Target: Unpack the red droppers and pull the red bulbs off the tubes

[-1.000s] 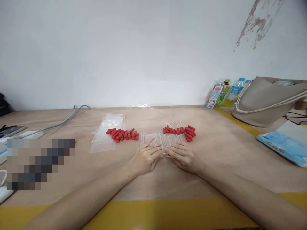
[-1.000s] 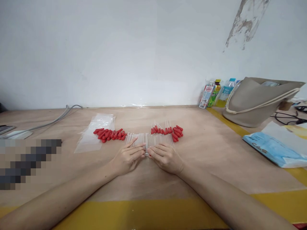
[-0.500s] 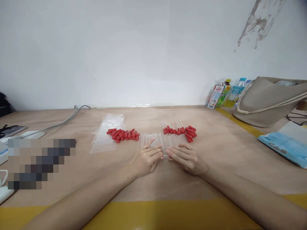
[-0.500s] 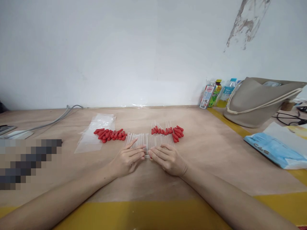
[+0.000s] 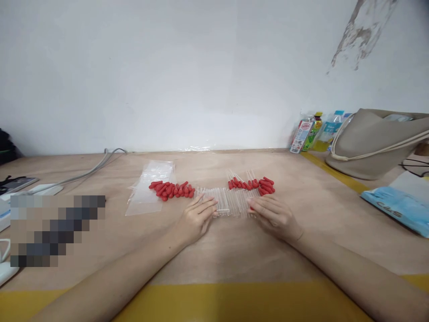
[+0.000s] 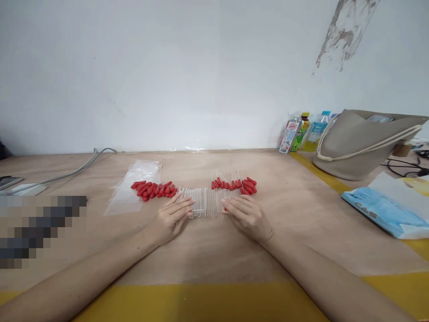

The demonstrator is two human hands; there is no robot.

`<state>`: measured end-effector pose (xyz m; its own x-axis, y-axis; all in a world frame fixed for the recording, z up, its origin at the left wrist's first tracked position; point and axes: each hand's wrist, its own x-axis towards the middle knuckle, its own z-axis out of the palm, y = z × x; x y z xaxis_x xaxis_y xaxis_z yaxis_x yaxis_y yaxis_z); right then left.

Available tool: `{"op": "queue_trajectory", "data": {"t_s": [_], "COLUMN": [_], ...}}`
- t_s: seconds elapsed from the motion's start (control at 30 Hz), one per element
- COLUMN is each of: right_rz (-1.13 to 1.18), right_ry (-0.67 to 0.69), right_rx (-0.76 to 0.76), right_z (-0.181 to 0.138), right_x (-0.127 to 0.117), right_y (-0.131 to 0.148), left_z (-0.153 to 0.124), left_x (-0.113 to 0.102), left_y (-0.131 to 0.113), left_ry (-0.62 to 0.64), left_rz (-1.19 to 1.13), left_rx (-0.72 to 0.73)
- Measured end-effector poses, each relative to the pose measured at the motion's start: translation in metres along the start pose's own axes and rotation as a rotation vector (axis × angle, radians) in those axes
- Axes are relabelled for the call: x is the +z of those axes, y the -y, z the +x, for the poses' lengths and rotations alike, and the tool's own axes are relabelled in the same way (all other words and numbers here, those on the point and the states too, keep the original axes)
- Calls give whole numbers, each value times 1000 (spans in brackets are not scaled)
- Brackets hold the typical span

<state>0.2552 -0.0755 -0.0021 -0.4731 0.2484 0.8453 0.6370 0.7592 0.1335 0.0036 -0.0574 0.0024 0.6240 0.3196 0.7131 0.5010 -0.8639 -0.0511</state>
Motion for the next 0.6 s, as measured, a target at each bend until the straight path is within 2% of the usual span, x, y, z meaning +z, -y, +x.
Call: {"op": "queue_trajectory", "data": {"t_s": [0.13,0.27,0.4,0.5,0.6], "right_rz": [18,43,132,286,446], "right_ry": [-135,-106,-122,-129,-165], "right_rx": [297,628,1044,1247,1360], "right_z": [3,12,15,10,3], "right_x": [-2,-4,-5,-3,-2], "right_y": [-13,-40,-83,-106,-109], "left_z": [6,19,31,39,45], "left_x": [-1,4,14,22,31], "left_y": [4,8,12,10,4], "left_ry": [26,140,240,252,255], "left_rz": [98,206,236,229,206], "left_rx": [-142,-229,-222,-196,-126]}}
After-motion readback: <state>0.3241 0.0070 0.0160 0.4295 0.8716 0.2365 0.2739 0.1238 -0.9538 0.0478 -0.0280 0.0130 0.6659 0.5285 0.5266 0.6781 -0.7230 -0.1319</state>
